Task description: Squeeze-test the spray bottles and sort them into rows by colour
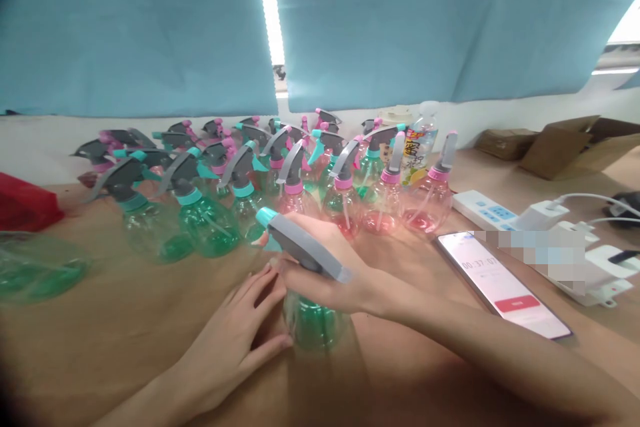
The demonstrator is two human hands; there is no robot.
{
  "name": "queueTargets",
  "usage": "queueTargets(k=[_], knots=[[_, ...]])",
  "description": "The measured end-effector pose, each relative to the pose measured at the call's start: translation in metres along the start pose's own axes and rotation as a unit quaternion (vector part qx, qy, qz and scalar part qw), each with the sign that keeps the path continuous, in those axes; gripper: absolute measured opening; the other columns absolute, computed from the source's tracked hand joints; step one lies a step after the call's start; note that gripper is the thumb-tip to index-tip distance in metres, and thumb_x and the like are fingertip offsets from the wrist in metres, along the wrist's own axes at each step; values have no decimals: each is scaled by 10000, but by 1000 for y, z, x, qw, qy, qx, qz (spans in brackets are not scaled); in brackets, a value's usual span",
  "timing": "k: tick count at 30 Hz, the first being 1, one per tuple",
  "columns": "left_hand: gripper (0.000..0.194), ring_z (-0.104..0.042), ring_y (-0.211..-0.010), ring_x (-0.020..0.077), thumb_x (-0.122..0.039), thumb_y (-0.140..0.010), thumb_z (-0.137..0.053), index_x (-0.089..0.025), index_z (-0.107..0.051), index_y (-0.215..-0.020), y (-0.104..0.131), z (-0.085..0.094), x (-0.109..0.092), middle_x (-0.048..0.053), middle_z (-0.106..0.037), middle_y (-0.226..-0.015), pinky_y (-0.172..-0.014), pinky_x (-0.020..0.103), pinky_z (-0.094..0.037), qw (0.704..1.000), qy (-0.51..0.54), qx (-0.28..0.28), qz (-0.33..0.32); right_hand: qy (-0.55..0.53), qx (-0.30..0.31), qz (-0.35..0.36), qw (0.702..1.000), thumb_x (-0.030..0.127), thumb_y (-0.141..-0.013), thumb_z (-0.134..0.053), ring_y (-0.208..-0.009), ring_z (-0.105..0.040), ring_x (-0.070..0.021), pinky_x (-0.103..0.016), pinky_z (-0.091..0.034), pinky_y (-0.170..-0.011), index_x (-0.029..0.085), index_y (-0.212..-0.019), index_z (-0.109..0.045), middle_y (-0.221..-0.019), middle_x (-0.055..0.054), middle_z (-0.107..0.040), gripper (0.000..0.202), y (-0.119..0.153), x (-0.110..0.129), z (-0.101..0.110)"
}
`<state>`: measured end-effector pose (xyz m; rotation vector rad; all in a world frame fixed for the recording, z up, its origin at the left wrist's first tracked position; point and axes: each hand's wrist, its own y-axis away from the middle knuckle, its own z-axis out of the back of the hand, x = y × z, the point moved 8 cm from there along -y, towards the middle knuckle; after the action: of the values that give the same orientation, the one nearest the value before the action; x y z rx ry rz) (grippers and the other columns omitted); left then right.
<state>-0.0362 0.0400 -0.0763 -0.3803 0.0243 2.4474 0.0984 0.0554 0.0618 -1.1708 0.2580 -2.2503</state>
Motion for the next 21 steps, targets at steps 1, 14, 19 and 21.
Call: queueTargets(k=[1, 14, 19, 21], knots=[[654, -309, -1373, 388, -592, -910, -495, -242, -382, -1451, 0, 1, 4, 151, -322, -1525, -1065, 586, -320, 1000, -3, -1, 2, -26, 3, 7, 1000, 177, -739, -530, -453, -426, -112, -246, -302, -414, 244, -709, -476, -546, 44, -480, 91, 0, -2, -3], [566, -371, -1324, 365, -486, -922, -530, -227, -409, -1411, 0, 1, 15, 138, -371, -1483, -1036, 550, -368, 1000, -20, -14, 11, -32, -36, 19, 999, 305, -826, -559, -430, -331, -77, -235, -248, -394, 226, -615, -381, -530, 68, -378, 287, 5, -14, -5], [551, -374, -1320, 355, -494, -931, -510, -215, -424, -1399, -1, 3, 13, 140, -385, -1477, -1041, 551, -359, 999, -29, -21, -1, -41, -20, 29, 999, 198, -803, -570, -424, -350, -73, -220, -289, -392, 226, -609, -365, -515, 74, -381, 284, 2, -7, -6], [548, -363, -1329, 351, -497, -937, -499, -204, -429, -1395, -1, 3, 12, 143, -378, -1483, -1049, 548, -352, 999, -32, -18, -5, -60, -15, 34, 998, 191, -817, -556, -453, -370, -79, -217, -319, -417, 227, -619, -367, -537, 68, -393, 276, 1, -7, -7]])
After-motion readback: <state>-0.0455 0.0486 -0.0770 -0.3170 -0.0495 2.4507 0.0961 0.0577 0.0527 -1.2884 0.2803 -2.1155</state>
